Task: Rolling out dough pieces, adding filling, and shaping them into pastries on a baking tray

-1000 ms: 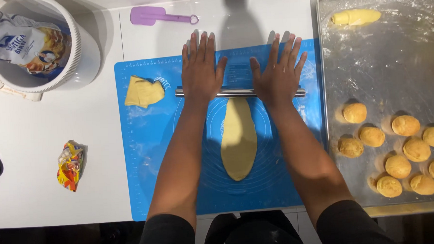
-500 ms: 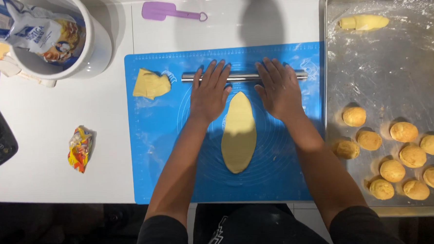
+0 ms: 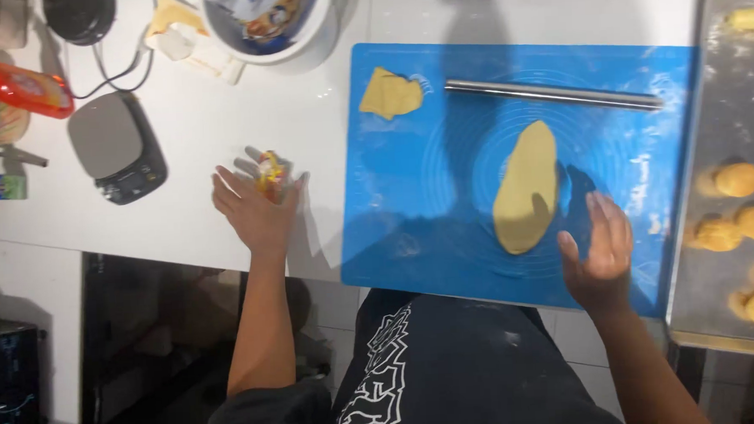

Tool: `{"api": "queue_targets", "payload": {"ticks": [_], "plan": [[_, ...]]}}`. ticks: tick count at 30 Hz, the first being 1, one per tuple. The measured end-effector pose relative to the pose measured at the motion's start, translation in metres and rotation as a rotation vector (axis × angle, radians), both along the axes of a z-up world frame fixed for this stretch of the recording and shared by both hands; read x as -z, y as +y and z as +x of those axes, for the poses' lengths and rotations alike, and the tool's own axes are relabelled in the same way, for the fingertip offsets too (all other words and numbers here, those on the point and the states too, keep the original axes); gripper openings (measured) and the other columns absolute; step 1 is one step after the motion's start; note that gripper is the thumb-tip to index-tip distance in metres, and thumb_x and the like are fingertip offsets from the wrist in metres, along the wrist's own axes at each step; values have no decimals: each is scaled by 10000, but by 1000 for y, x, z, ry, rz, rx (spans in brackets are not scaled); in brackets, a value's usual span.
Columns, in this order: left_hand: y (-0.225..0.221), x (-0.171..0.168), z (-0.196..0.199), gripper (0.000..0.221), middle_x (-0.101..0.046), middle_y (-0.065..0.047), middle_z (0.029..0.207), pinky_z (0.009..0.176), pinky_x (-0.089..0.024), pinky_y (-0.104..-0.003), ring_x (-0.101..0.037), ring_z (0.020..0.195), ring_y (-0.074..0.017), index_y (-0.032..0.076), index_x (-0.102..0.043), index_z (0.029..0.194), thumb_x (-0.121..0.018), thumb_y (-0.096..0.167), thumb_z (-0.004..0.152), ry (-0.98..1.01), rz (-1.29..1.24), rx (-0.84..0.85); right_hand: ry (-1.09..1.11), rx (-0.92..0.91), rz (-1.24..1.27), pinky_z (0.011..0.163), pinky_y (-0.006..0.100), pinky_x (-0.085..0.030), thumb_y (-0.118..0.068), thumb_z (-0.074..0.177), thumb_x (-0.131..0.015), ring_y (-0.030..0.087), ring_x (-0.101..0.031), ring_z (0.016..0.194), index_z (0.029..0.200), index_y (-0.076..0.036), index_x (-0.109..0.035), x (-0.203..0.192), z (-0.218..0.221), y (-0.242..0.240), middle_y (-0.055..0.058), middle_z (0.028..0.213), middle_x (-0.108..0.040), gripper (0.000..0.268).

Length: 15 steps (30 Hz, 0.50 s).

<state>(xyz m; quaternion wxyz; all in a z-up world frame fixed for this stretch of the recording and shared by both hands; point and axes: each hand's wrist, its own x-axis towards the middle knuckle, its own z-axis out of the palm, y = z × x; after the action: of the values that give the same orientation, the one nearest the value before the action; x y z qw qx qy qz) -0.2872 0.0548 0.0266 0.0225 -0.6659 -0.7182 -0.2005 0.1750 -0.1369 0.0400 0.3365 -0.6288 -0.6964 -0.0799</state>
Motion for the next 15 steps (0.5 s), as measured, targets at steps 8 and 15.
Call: {"api": "queue_targets", "payload": {"ticks": [8, 15], "plan": [[17, 62, -54, 666, -661, -238, 995, 736, -578, -552, -690, 931, -433, -52, -586, 1223, -704, 531, 923, -64, -280, 291, 302, -95, 7, 933, 537, -547, -184, 995, -645, 473, -661, 1106, 1364, 151, -590, 9, -185, 30, 288, 1225, -635, 502], [-53, 37, 35, 432, -527, -138, 902, 741, -530, -433, -566, 825, -367, 25, -615, 1150, -770, 129, 760, -357, 167, 978, 1539, -14, -595, 872, 407, -600, -92, 788, -866, 289, -697, 1081, 1538, 10, -384, -33, -287, 89, 210, 1269, -636, 897]]}}
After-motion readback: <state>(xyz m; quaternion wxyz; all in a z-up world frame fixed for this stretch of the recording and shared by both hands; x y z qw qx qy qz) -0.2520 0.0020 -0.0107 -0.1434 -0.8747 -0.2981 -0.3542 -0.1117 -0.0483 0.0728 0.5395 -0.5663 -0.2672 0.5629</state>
